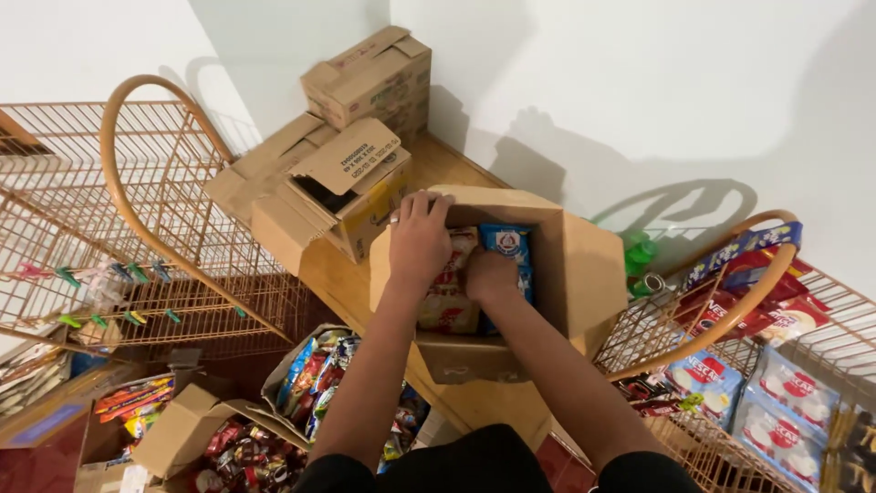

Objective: Organize and restock various packaged grocery items from cardboard boxes onto a storage shelf.

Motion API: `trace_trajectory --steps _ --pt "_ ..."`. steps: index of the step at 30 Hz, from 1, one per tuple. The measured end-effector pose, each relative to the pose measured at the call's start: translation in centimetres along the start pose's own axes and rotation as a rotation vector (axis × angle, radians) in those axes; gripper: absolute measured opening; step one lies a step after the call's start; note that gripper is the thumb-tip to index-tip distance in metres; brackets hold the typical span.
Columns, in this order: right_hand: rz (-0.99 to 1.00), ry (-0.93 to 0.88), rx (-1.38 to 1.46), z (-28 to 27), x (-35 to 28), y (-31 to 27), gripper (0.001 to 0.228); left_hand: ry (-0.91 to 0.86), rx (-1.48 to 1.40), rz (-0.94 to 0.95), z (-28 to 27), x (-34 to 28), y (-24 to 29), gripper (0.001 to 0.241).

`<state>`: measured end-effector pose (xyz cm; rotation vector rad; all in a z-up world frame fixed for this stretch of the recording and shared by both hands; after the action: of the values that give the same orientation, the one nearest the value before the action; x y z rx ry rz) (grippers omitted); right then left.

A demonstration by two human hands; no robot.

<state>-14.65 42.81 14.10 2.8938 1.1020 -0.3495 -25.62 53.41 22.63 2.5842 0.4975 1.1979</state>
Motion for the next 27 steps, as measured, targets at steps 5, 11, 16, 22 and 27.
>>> trace_trajectory --steps 5,11,16,22,27 --pt "-0.094 -0.078 0.011 3.6 3.6 1.5 0.043 0.008 0.009 0.001 0.4 0.3 -0.3 0.041" --pt "-0.126 0.1 0.597 3.4 4.4 3.6 0.059 -0.02 -0.024 -0.028 0.5 0.3 -0.3 0.039" --pt "-0.017 -0.056 0.473 2.4 4.1 2.7 0.051 0.003 0.017 -0.039 0.8 0.4 -0.6 0.039" --pt "0.009 -0.096 0.101 2.3 4.0 1.8 0.028 0.025 0.022 -0.014 0.9 0.6 -0.6 0.04" --pt "0.049 -0.149 0.113 3.5 5.3 3.0 0.03 -0.015 -0.01 -0.029 0.7 0.3 -0.5 0.042"
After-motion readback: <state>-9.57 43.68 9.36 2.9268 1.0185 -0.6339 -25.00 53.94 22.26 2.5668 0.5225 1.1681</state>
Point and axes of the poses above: each hand's wrist, its own x-axis towards the middle knuckle, its own z-axis out of the palm, y = z × x, the point moved 1 cm from there along x, towards the middle knuckle
